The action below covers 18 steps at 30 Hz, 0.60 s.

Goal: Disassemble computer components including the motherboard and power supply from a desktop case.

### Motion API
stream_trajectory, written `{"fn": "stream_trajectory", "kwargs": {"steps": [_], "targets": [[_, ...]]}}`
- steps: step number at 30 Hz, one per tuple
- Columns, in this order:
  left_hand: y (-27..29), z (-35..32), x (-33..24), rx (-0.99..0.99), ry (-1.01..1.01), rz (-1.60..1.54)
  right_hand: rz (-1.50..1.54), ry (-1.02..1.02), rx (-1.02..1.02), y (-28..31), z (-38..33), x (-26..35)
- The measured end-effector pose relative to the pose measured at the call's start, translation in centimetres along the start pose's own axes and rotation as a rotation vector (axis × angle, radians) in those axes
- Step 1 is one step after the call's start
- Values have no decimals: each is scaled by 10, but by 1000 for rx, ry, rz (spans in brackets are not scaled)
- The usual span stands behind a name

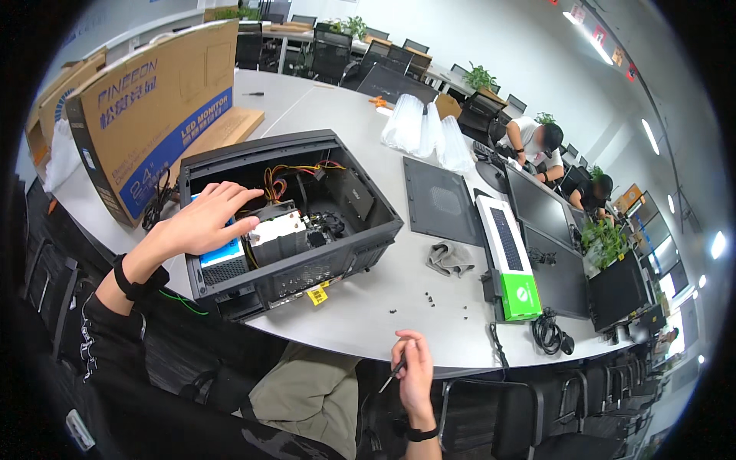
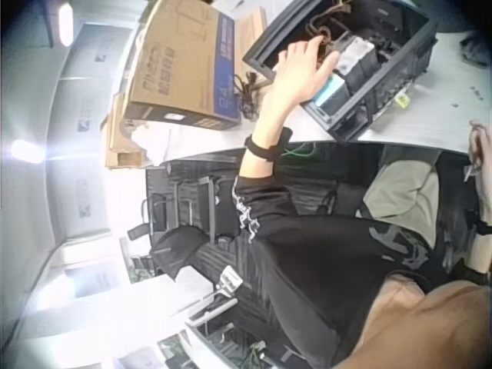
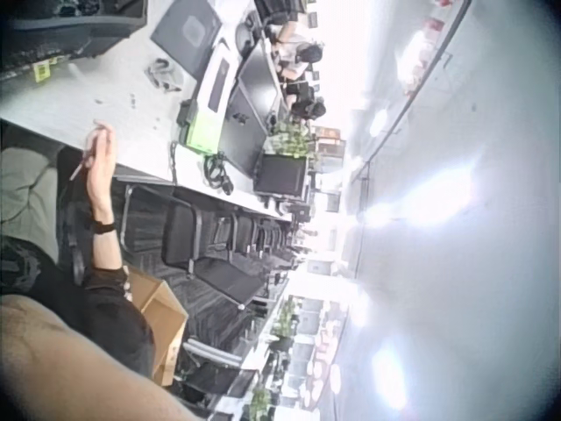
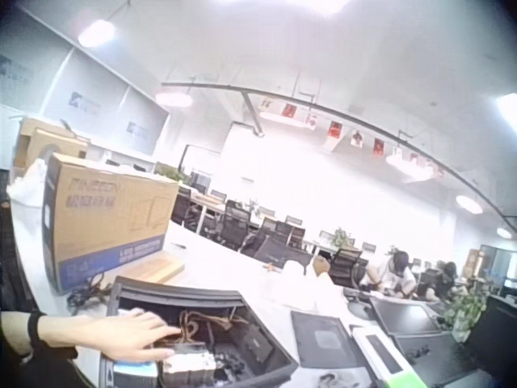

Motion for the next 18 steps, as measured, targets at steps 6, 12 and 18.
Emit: {"fn": "stream_trajectory", "kwargs": {"steps": [6,12,18], "targets": [[1,-3,4,88,-70,-15,-108,59,107,-35,32,79],[14,-9,13,97,-201,-3,-295,211,115,-68,87,166],[22,-16,28,209,-153,-74,-680,302,242,-137,172,184]]}}
Point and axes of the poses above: each hand's wrist, its own z-axis towards the middle knuckle, its own y-axis out of the back of the hand, x = y × z, the point moved 5 cm from there along z, towards the middle knuckle, and after that the axes turned 3 degrees about -x, right-handed, at the moved point
